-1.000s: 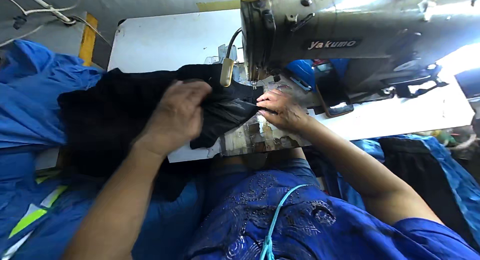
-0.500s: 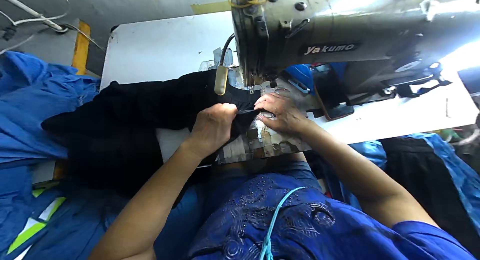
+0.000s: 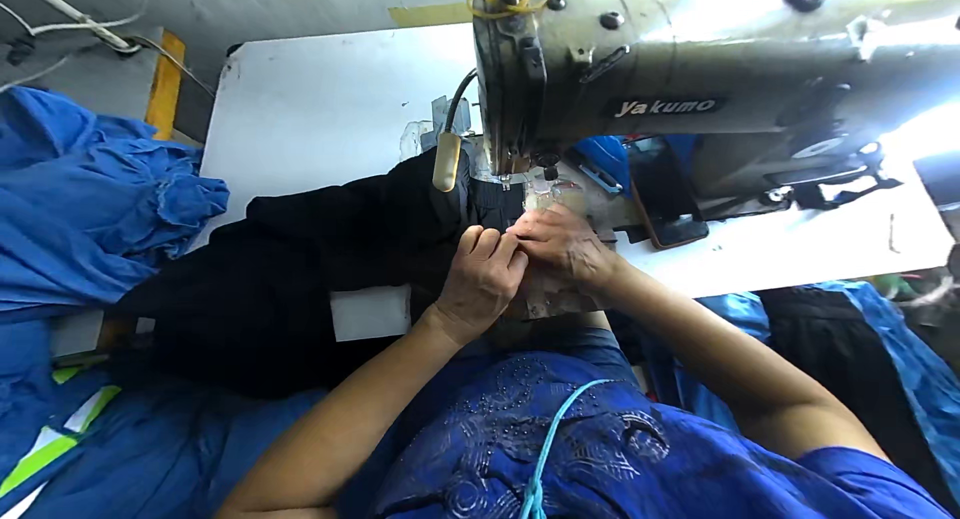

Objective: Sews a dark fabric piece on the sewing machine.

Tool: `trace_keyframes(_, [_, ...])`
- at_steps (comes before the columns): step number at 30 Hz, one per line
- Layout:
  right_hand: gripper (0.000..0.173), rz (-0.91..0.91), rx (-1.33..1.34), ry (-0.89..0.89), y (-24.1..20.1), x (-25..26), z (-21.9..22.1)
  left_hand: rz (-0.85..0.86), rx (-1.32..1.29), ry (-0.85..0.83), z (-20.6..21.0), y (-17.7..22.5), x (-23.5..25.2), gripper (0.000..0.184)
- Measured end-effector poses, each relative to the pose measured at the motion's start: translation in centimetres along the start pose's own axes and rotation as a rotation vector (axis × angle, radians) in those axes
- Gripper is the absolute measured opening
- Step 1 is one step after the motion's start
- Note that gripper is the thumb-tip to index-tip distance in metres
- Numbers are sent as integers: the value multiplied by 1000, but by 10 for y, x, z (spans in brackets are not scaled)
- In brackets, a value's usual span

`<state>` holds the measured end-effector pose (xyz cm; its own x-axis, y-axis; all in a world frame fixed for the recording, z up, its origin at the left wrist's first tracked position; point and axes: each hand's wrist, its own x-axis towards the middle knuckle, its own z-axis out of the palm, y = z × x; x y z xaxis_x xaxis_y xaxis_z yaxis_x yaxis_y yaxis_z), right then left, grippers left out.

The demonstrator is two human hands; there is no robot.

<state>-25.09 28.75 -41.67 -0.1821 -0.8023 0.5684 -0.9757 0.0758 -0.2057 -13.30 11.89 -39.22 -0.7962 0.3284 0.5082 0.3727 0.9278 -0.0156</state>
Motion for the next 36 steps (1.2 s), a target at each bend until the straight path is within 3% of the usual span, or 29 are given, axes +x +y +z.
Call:
trace_keyframes(3, [22,73,54,-3,-6,-5,1,-33,-62,-96,-3,-15,-7,16])
trace_keyframes(7, [23,160,116,-9,-15,-6,2,127,-21,-68,-15,-28,-5,17])
trace_keyframes(9, [22,182,134,-9,-19,-6,3,117,-234,-220,-19,-36,-4,5])
trace_keyframes(12, [21,196,193,31,-15,-7,4,-32,-473,-281,-28,-43,4,36])
trace_keyframes(14, [18,219,227,52,-14,-8,5,-66,-438,-233,-23,-43,10,46])
trace_keyframes(19, [22,274,210,75,-17,-7,5,-85,-254,-182,20,-47,13,37])
trace_keyframes(23, [23,355,234,125,-15,4,1,-112,-257,-139,26,-46,7,36])
trace_keyframes(28, [41,392,-119,-128,-2,19,2,-114,-204,-127,27,-44,8,37])
trace_keyframes(36, [42,389,-229,-156,-5,18,6,-106,-154,-137,26,-46,12,39])
